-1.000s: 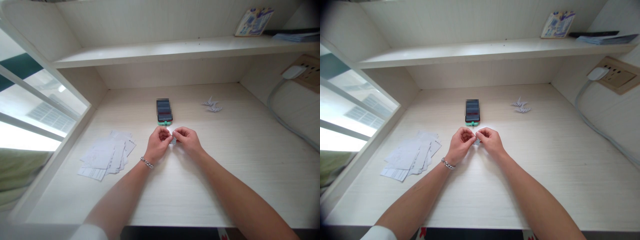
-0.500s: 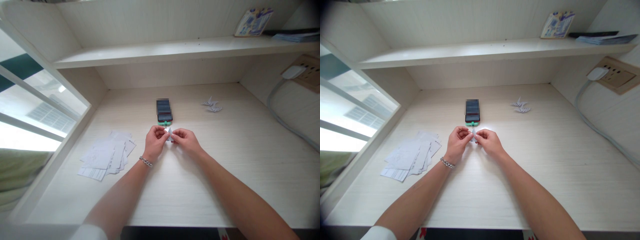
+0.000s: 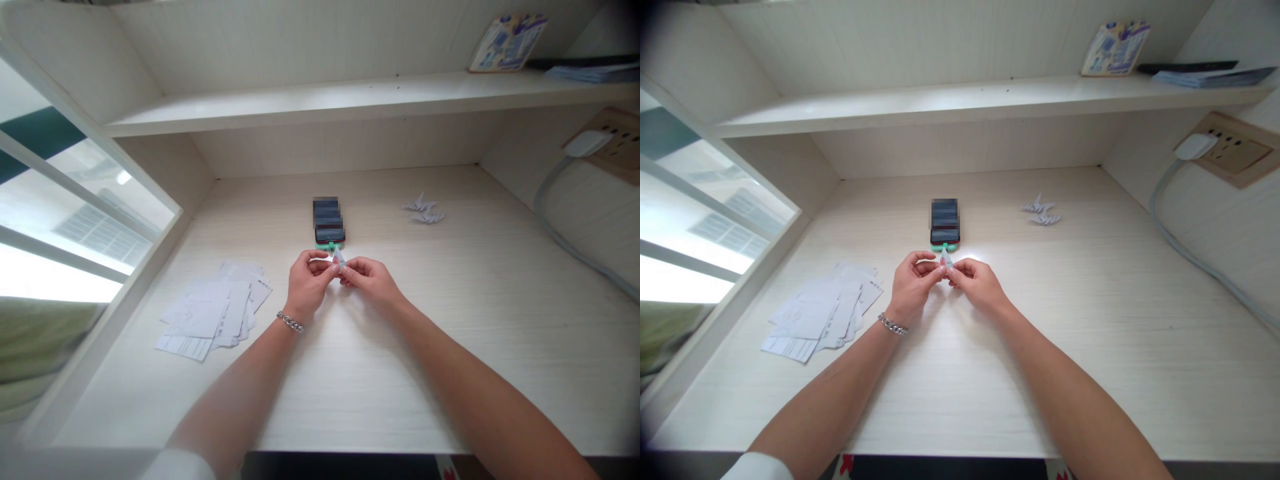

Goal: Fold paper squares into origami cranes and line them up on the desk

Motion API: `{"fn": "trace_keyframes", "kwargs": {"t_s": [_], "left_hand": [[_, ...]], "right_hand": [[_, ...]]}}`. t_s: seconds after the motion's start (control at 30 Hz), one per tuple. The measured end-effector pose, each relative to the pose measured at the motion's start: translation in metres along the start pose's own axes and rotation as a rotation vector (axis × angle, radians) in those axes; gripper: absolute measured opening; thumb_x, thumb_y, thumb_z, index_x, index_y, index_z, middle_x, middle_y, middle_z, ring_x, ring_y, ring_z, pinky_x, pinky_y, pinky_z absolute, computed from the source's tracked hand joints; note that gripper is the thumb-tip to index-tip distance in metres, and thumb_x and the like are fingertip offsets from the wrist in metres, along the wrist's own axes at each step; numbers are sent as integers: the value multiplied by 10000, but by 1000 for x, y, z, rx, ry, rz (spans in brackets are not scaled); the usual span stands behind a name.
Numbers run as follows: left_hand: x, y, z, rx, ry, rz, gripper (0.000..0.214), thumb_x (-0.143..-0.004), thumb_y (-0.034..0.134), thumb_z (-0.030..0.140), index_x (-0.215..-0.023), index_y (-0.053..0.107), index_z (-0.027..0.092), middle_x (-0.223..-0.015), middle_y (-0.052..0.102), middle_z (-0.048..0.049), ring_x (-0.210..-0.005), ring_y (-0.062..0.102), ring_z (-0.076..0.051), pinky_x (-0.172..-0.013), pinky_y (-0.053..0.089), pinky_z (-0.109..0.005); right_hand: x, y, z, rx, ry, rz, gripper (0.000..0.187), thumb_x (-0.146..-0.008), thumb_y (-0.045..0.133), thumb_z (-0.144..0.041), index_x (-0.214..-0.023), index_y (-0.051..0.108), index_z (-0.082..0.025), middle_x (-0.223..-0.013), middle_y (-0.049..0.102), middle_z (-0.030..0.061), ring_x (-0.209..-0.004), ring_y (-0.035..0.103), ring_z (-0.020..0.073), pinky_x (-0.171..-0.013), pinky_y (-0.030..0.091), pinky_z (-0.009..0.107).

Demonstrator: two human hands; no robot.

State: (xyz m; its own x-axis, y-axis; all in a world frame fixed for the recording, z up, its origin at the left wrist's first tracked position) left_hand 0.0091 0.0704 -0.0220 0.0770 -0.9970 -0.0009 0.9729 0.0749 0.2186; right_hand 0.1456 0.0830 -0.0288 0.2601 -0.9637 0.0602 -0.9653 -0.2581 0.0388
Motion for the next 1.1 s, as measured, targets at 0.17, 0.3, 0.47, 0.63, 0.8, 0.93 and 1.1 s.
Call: {"fn": "trace_keyframes", "kwargs": {"t_s": [0.17,0.3,0.47,0.63,0.8,0.93,1.1], "left_hand": [[1,4,1,37,12,-19,401,-643,756,252,-945,507,164,-760,665,-35,-692,647,-157,-699,541,-346],[2,5,4,77,20,-33,411,-636,760,234,-932,482,174,-742,657,-15,-684,640,-150,-701,539,-346],[1,5,3,77,-2,-22,407,-633,762,241,-918,476,183,-741,658,-8,-691,641,-152,-698,533,-339],[3,6,1,79,-1,-40,383,-639,759,239,-932,521,173,-759,654,-16,-694,631,-140,-703,525,-321],[0,3,1,86,-3,-14,390,-631,764,261,-948,558,164,-773,664,-29,-713,634,-139,-697,506,-288],[-1,-1,0,100,0,21,402,-610,779,243,-926,542,167,-726,664,-15,-658,627,-126,-671,493,-275],[-1,-1,-1,105,-11,20,344,-607,778,242,-864,568,153,-707,650,-13,-644,614,-117,-642,478,-252]], "right_hand": [[2,-1,-5,111,-64,7,287,-767,620,-445,-733,615,-161,-663,615,24,-623,562,145,-606,446,283],[4,1,-10,112,-110,9,269,-768,623,-429,-720,610,-165,-663,606,18,-621,547,140,-610,439,280],[3,2,-6,6,-23,11,306,-729,646,-473,-749,621,-169,-683,625,30,-635,569,157,-566,448,274],[4,-1,-9,65,-94,64,268,-759,627,-434,-717,604,-171,-617,588,9,-577,531,137,-575,429,276],[5,2,-9,167,-119,48,285,-769,606,-447,-705,593,-170,-612,590,11,-578,530,144,-575,421,279],[6,4,-6,163,-91,22,279,-763,609,-446,-739,597,-168,-647,606,17,-591,539,145,-562,417,271],[6,4,-6,191,-94,2,256,-773,599,-426,-735,583,-174,-635,599,9,-584,534,142,-573,416,273]]}}
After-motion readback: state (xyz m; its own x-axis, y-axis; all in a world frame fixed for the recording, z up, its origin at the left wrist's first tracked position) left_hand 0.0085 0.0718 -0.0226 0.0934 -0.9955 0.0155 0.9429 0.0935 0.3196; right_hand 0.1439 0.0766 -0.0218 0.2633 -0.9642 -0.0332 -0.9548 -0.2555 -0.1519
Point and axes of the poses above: each hand's wrist, its own x-axis away from the middle knuckle, its own y-axis out of the palm, z = x × y, the point moved 5 cm from there along -x, towards the middle knuckle
